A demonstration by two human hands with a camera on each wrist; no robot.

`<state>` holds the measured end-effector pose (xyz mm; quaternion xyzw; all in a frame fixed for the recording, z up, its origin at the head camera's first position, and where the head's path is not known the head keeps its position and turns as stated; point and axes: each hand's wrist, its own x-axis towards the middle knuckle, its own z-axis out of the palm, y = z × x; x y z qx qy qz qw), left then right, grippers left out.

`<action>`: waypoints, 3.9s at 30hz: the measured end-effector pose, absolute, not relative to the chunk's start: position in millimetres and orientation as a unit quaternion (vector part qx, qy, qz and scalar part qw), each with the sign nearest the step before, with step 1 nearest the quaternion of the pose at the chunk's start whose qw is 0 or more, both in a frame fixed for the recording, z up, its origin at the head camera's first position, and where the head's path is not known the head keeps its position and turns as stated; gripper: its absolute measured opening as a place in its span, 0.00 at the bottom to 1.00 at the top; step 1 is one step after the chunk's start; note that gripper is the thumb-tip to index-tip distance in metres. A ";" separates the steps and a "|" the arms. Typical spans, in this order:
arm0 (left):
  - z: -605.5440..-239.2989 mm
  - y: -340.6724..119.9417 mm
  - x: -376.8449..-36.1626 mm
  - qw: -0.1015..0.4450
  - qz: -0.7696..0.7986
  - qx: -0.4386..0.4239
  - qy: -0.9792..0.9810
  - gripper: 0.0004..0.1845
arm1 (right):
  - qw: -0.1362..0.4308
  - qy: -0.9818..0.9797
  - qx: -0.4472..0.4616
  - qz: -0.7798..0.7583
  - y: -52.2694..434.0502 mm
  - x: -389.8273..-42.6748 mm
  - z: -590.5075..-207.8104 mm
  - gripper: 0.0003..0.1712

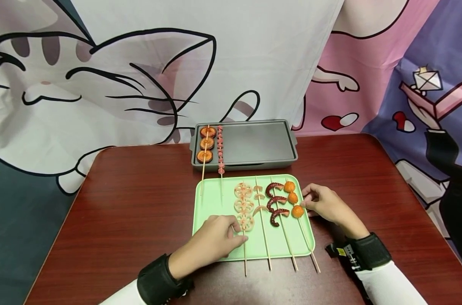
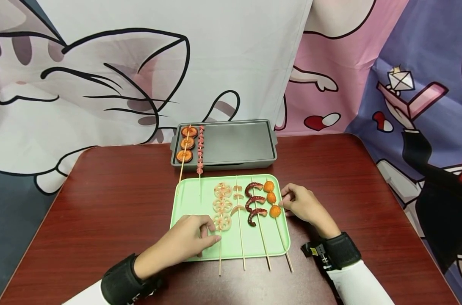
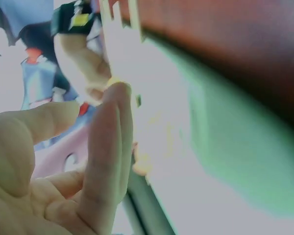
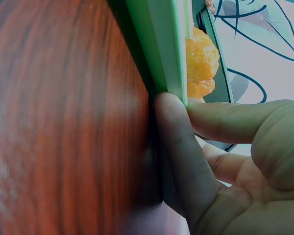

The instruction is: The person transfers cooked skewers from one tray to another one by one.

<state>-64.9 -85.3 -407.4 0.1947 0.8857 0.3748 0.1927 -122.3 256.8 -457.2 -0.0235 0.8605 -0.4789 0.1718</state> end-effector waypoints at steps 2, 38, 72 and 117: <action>-398.8 -87.8 -66.5 0.155 0.355 0.199 0.900 0.08 | 0.172 0.861 -0.025 -0.478 257.1 -122.2 -456.8 0.12; -375.8 -127.7 -123.5 0.018 0.480 0.082 0.873 0.24 | 0.168 0.864 -0.038 -0.473 256.6 -120.9 -455.6 0.12; -396.8 -97.2 -151.9 0.044 0.381 0.021 0.923 0.16 | 0.164 0.868 -0.037 -0.467 255.5 -119.8 -456.0 0.13; -395.0 -105.6 -150.6 0.115 0.636 -0.019 0.763 0.12 | 0.158 0.873 -0.042 -0.459 255.3 -120.7 -456.3 0.12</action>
